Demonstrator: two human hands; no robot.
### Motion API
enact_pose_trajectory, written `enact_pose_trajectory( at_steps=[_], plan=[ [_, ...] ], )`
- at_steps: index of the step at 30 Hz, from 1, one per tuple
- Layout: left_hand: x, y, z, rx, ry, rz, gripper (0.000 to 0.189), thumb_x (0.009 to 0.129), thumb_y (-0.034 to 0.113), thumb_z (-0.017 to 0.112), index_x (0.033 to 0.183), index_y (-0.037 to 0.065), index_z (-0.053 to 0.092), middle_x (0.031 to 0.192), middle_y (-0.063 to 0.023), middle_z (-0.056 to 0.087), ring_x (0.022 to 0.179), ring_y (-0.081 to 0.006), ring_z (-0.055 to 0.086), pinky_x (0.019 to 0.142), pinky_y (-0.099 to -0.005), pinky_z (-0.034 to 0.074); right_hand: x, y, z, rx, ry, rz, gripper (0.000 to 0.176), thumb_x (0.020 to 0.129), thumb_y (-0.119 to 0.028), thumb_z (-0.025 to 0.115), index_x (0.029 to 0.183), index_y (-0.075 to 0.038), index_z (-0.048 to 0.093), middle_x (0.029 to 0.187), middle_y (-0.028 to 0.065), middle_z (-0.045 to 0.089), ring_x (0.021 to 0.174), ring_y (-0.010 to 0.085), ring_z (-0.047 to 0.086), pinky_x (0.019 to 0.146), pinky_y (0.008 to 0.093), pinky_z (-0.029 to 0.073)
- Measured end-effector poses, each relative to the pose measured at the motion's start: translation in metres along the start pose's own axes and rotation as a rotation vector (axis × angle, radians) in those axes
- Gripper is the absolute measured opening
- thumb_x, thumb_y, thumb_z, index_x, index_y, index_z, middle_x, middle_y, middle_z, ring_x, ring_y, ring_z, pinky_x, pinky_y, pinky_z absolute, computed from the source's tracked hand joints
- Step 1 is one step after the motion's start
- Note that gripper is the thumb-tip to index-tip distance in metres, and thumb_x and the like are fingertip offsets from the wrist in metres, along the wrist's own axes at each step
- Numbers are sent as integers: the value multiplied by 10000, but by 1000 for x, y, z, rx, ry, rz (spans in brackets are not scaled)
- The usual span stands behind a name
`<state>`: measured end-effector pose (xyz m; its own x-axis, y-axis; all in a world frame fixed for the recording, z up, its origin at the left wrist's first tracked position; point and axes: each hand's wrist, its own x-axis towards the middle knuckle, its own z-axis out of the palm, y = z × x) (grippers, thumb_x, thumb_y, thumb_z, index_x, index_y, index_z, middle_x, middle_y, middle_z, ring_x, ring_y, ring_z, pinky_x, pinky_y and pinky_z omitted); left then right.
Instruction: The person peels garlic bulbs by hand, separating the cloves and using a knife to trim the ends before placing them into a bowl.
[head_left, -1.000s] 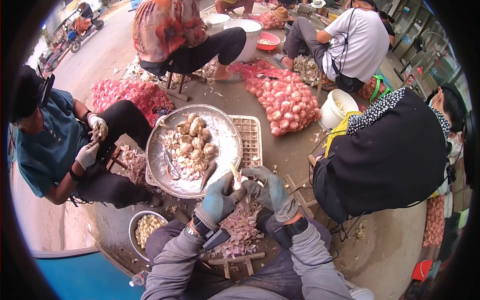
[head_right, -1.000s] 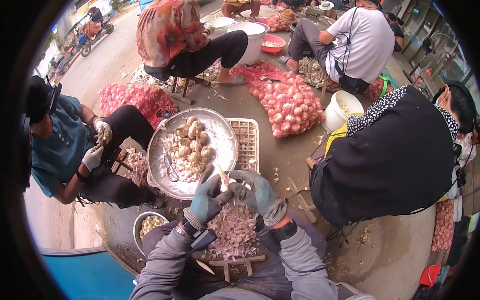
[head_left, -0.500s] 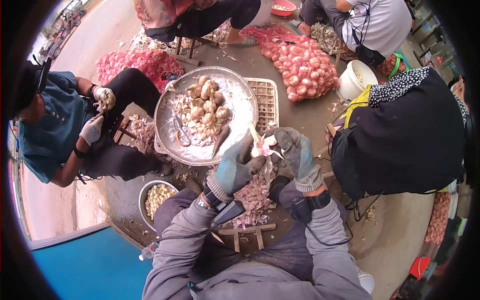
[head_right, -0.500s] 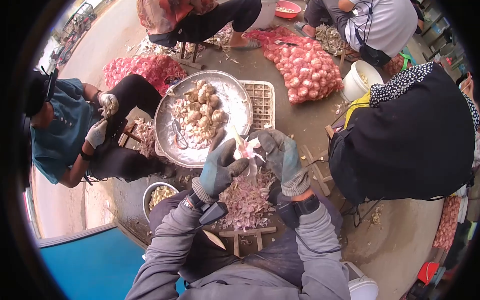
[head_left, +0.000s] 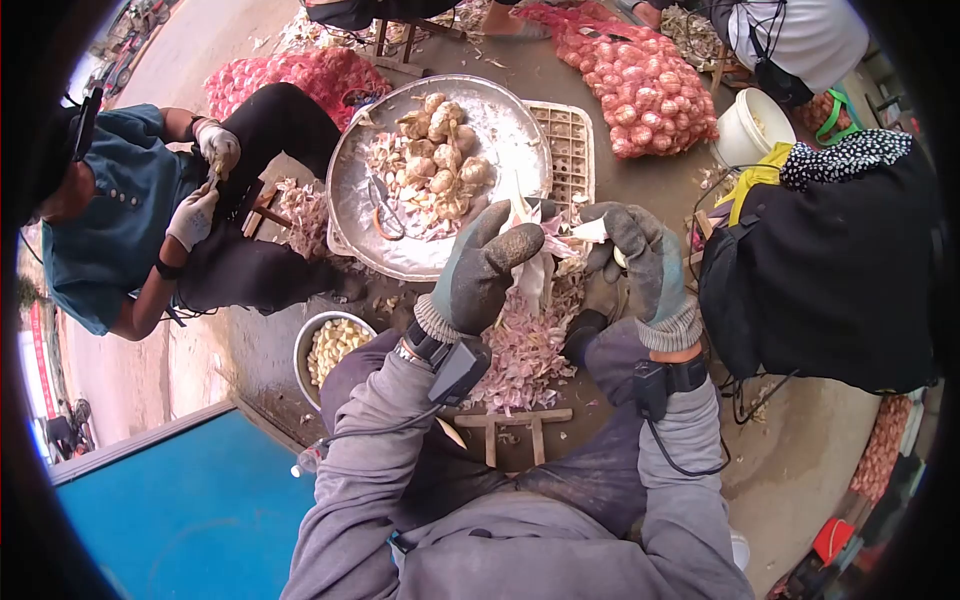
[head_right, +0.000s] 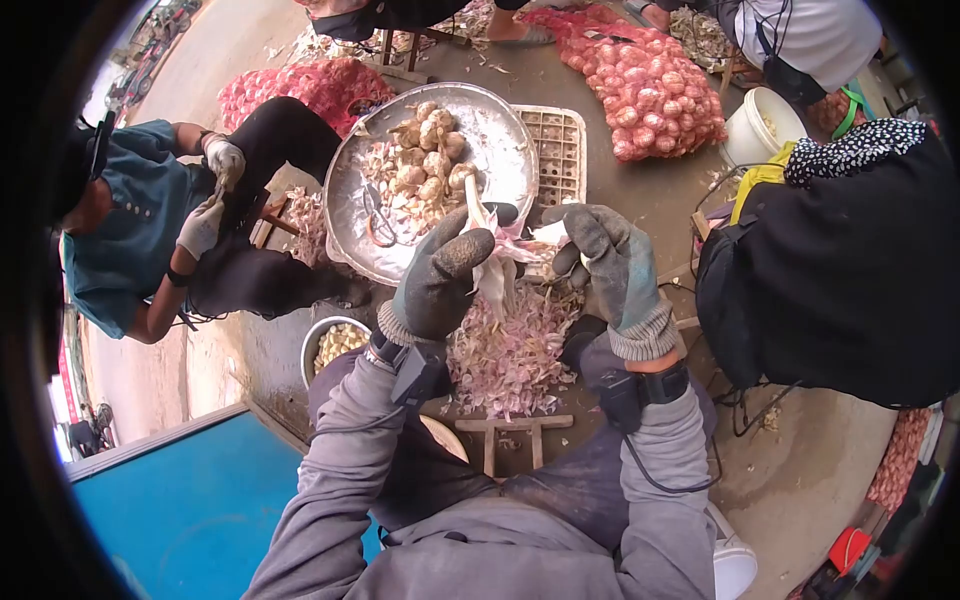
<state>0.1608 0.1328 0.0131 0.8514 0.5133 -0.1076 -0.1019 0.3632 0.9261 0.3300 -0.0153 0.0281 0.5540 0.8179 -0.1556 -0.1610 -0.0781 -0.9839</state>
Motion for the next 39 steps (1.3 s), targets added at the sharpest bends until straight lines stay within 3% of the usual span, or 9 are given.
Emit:
enact_pose_trajectory(
  at_steps=[7,8,9,11,13,22,30,37,39],
  plan=[
    [-5,-8,19,341,112,1,339,861,186,808,1117,-12,708,954,-42,707,1027,-130,628,980,-324,473,-1,6,16,43,-78,68,341,994,-310,692,1152,-8,716,854,-15,693,668,29,586,559,177,463],
    [-2,-39,6,586,66,377,324,849,161,831,1094,-13,710,917,-40,708,941,-99,625,888,-297,510,1,14,18,147,-62,56,312,976,-249,720,1164,-1,707,892,3,715,696,36,619,568,180,488],
    [-2,-32,10,587,66,376,324,849,161,831,1094,-13,710,917,-40,708,941,-99,625,888,-297,510,1,15,20,148,-63,57,312,976,-249,720,1164,-1,707,892,3,715,696,36,619,568,180,488],
    [-5,-9,20,156,218,-84,269,885,172,813,1052,-13,712,908,-39,712,830,-76,632,764,-265,543,0,16,23,178,-21,38,330,967,-241,730,1176,11,694,926,27,729,733,53,655,562,186,501],
    [-6,-9,21,214,240,-57,214,906,147,794,1025,-10,710,883,-34,714,757,-60,635,655,-233,536,-2,15,24,202,-27,46,340,964,-235,733,1189,15,685,938,34,731,740,61,662,565,189,508],
    [-7,-2,26,175,274,-101,252,927,155,769,1108,-14,719,879,-25,725,787,-50,637,698,-210,525,-3,16,34,218,16,-20,349,962,-196,730,1219,29,657,1022,62,737,785,76,671,607,190,531],
    [-6,-15,23,575,302,200,200,893,66,753,1088,24,750,936,-70,753,912,-134,675,1086,-338,424,-8,12,36,117,41,2,236,1007,-131,659,1193,11,682,1049,49,721,803,55,618,674,206,505],
    [-6,-14,25,556,283,210,194,876,42,754,1069,18,746,931,-109,747,894,-142,682,1087,-355,436,-7,12,33,20,-12,23,235,997,-134,680,1178,16,693,1015,28,713,791,44,597,653,197,493],
    [-8,-10,27,636,289,264,195,879,47,757,1071,14,744,913,-107,742,857,-134,678,937,-322,515,-7,13,32,47,-23,24,241,1000,-133,676,1181,26,690,1010,28,713,789,43,596,651,196,493]
  ],
)
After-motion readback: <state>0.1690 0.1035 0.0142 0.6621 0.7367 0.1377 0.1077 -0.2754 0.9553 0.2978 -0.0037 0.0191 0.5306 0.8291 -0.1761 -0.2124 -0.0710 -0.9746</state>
